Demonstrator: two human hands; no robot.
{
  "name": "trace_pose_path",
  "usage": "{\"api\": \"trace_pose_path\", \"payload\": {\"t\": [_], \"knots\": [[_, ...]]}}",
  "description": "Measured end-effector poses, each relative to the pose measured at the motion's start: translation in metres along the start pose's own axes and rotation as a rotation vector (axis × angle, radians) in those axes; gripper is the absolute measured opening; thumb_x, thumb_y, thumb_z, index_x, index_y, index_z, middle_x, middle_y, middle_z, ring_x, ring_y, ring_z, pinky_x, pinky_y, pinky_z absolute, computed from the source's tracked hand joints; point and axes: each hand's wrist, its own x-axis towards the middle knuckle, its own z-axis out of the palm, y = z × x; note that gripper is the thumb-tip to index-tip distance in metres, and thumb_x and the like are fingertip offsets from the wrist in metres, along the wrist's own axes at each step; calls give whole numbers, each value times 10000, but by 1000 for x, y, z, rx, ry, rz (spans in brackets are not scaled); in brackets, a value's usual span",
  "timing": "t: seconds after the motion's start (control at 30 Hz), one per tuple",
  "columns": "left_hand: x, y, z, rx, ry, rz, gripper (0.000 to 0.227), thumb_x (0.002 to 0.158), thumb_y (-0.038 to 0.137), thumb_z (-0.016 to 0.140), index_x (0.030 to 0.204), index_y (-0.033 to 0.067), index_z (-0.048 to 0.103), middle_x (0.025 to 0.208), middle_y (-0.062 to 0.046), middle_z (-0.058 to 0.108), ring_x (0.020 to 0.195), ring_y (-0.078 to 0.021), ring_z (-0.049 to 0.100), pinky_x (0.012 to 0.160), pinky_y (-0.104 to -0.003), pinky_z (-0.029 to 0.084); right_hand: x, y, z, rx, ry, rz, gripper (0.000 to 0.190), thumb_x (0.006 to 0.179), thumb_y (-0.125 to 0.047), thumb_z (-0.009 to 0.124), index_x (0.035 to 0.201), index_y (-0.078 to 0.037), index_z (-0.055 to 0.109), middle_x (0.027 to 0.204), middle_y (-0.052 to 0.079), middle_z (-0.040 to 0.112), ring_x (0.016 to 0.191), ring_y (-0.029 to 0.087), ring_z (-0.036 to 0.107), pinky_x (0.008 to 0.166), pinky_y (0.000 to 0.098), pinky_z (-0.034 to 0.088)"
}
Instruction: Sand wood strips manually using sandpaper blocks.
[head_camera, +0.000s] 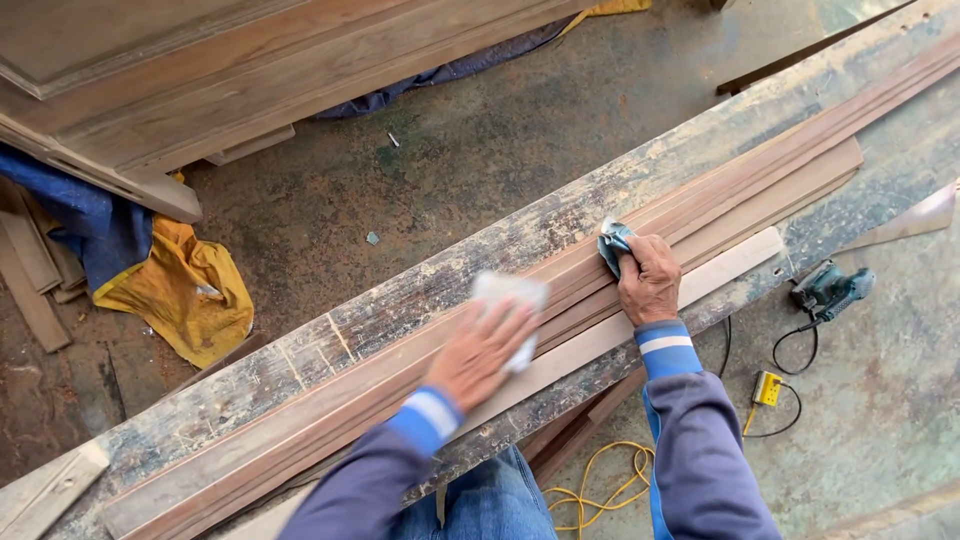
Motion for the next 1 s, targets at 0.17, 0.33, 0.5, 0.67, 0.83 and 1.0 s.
{"api": "trace_pose_path", "payload": {"t": [0.17,0.33,0.5,0.67,0.83,1.0], "knots": [[-166,-37,40,-2,-73,-6,765,937,192,550,1597,198,163,1682,-90,189,1524,-283,200,1238,-542,139,1,1,0,30,1,-20,169,920,39,639,1082,9,677,994,168,667,964,366,643,862,445,523],[-104,-35,21,-273,-150,-20,862,870,243,642,1616,238,209,1690,-87,226,1525,-352,232,1206,-575,148,4,-5,1,27,-7,0,157,931,28,653,1084,7,681,971,173,657,940,367,638,843,444,520],[70,19,-1,-261,170,-54,659,988,382,481,1582,236,234,1676,8,247,1524,-272,301,1272,-521,210,0,1,2,1,15,-29,153,932,35,642,1079,8,673,985,171,665,950,363,642,869,441,524],[-14,-8,-4,-141,95,-8,723,961,290,540,1609,231,224,1684,-41,217,1524,-297,265,1237,-553,204,0,-1,-3,16,-23,-28,160,934,36,639,1088,13,673,991,176,665,949,358,652,853,437,530],[-263,-45,85,-55,-82,-57,981,785,124,743,1622,290,259,1705,-95,217,1535,-366,234,1177,-622,190,2,2,-2,30,-19,-74,167,923,55,625,1077,12,671,984,180,662,944,357,653,861,438,531],[-446,-74,161,-220,-7,-233,775,818,316,541,1558,306,312,1594,32,312,1468,-320,269,1189,-644,159,-9,14,11,-17,-64,-121,96,986,14,624,1056,-26,676,993,160,683,926,300,655,842,387,558]]}}
